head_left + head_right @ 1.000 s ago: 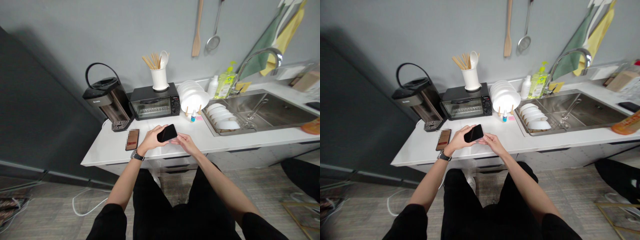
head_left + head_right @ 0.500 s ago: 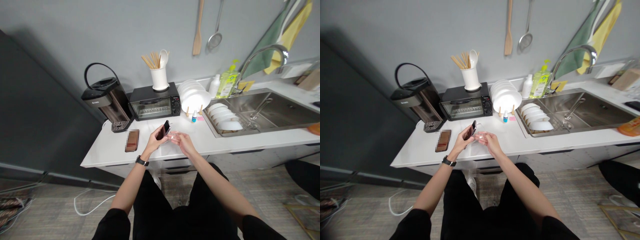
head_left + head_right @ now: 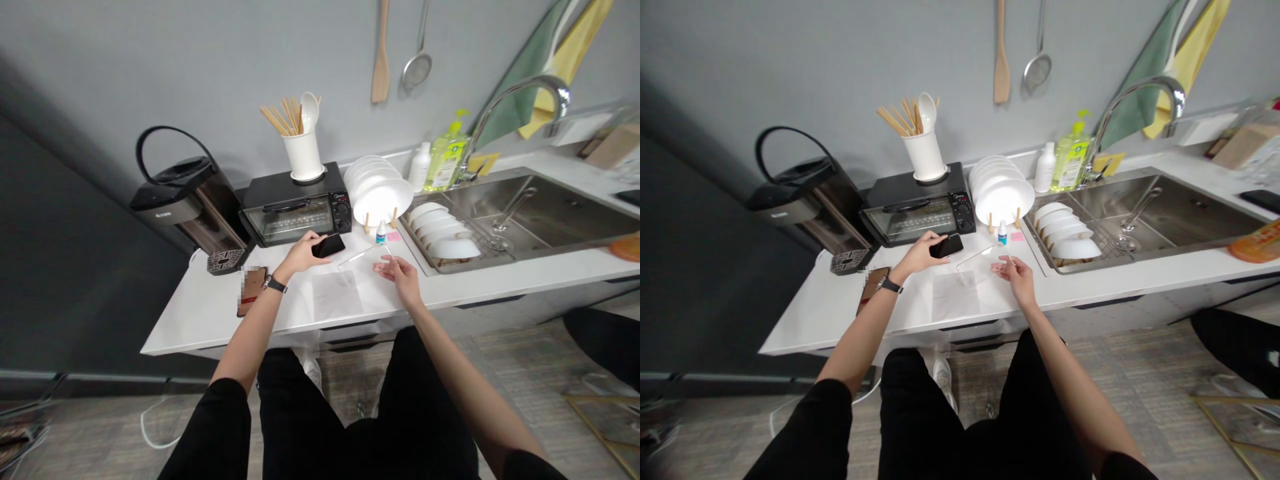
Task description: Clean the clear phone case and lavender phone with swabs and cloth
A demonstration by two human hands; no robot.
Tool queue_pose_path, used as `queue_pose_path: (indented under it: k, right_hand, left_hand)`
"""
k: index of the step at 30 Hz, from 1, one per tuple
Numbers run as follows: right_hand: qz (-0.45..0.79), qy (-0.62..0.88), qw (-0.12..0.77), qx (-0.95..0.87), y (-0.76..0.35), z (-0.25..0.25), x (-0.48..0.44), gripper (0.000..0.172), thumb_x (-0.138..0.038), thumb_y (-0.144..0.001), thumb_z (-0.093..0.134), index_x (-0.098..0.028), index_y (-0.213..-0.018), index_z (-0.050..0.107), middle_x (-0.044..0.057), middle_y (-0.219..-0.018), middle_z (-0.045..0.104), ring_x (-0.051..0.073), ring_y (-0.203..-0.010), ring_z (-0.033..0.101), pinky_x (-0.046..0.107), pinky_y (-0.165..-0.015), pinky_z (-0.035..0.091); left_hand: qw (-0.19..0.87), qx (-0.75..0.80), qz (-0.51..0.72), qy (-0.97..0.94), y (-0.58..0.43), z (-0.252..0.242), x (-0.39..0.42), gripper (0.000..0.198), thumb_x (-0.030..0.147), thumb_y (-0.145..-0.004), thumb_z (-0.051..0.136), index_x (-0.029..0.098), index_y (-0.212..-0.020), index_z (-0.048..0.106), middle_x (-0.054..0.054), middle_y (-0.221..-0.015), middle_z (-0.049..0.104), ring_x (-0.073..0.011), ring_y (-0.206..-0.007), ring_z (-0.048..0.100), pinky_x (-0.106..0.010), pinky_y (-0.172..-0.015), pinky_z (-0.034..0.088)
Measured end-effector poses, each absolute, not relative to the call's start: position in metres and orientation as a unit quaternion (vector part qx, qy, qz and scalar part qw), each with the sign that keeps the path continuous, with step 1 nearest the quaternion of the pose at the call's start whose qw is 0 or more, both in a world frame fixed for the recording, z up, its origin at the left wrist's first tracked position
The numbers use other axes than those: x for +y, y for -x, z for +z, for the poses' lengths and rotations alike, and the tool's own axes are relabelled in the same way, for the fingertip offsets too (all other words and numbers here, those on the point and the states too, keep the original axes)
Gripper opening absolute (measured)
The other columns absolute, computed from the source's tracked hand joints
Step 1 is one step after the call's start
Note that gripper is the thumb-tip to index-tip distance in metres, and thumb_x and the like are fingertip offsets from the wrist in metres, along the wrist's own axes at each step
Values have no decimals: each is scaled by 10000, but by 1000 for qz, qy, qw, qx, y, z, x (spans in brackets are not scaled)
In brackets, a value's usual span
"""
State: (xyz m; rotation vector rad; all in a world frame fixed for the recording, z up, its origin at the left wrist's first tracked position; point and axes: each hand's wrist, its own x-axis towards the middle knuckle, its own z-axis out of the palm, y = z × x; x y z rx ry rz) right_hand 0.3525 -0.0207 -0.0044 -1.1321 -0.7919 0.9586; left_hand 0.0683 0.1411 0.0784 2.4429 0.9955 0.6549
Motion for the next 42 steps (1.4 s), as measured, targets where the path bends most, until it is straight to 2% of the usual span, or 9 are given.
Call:
queue_pose_path:
  k: [3, 10, 26, 31, 34, 36, 37, 40, 42]
  right_hand:
    - [419, 501, 673, -348, -359, -9, -17, 619, -771, -845, 694, -211, -1104, 732, 92, -958, 828, 244, -899, 812, 329, -766, 640]
    - [434, 503, 665, -342, -360, -14, -15, 599, -761, -832, 712, -215, -1076, 739, 77, -927, 825, 249, -881, 812, 337, -762, 635]
    - [425, 515, 655, -354, -357, -13, -14, 560, -732, -844, 714, -216, -1060, 745, 74, -883, 816, 240, -845, 800, 378, -814, 644]
    - [427, 519, 649, -357, -361, -11, -15, 555, -724, -861, 693, -212, -1067, 748, 80, -895, 818, 240, -874, 798, 359, -810, 636]
    - [443, 515, 640, -360, -356, -4, -9, 572, -732, -847, 699, -210, -1075, 748, 82, -907, 818, 235, -859, 798, 331, -769, 627]
    - [450, 504, 635, -375, -343, 5, 0, 581, -741, -841, 697, -207, -1066, 744, 73, -879, 811, 224, -824, 794, 314, -745, 622]
    - [452, 495, 632, -388, -333, 10, 5, 587, -749, -840, 690, -207, -1061, 741, 65, -859, 804, 217, -799, 787, 309, -733, 622]
    - [449, 466, 622, -441, -299, 24, 16, 611, -756, -863, 653, -222, -1155, 711, 39, -839, 782, 200, -742, 754, 319, -704, 630]
    - [427, 455, 616, -482, -283, 28, 15, 625, -715, -910, 627, -250, -1327, 630, 42, -949, 786, 204, -796, 749, 340, -726, 638]
  left_hand:
    - [216, 342, 182, -896, -85, 48, 166, 768, 551, -717, 883, 255, -1399, 691, -43, -1228, 593, -240, -1087, 651, -357, -1052, 516]
    - [210, 318, 175, -908, -96, 11, 193, 803, 573, -750, 867, 256, -1453, 645, -43, -1240, 588, -255, -1155, 630, -360, -1085, 491]
    - [160, 269, 158, -936, -94, -1, 197, 758, 560, -830, 817, 247, -1489, 613, -89, -1289, 622, -298, -1217, 588, -436, -1072, 499]
    - [164, 278, 206, -924, -94, 10, 188, 554, 523, -940, 703, 248, -1420, 674, -112, -1426, 598, -310, -1391, 502, -465, -1203, 413]
    - [261, 319, 307, -858, -98, 27, 160, 519, 551, -1058, 468, 232, -1405, 685, -126, -1504, 581, -302, -1441, 494, -489, -1256, 348]
    - [438, 318, 319, -778, -100, 40, 132, 625, 575, -1103, 248, 244, -1447, 650, -131, -1495, 614, -292, -1386, 579, -493, -1199, 418]
    - [545, 296, 274, -735, -100, 46, 115, 640, 607, -1096, 239, 267, -1512, 588, -140, -1507, 616, -307, -1344, 625, -503, -1140, 472]
    - [732, 242, 188, -608, -89, 56, 65, 645, 553, -1016, 593, 341, -1608, 446, -158, -1590, 546, -350, -1247, 706, -470, -1000, 560]
    - [777, 242, 216, -540, -73, 54, 36, 661, 483, -995, 659, 341, -1605, 451, -162, -1605, 527, -345, -1205, 732, -429, -942, 584]
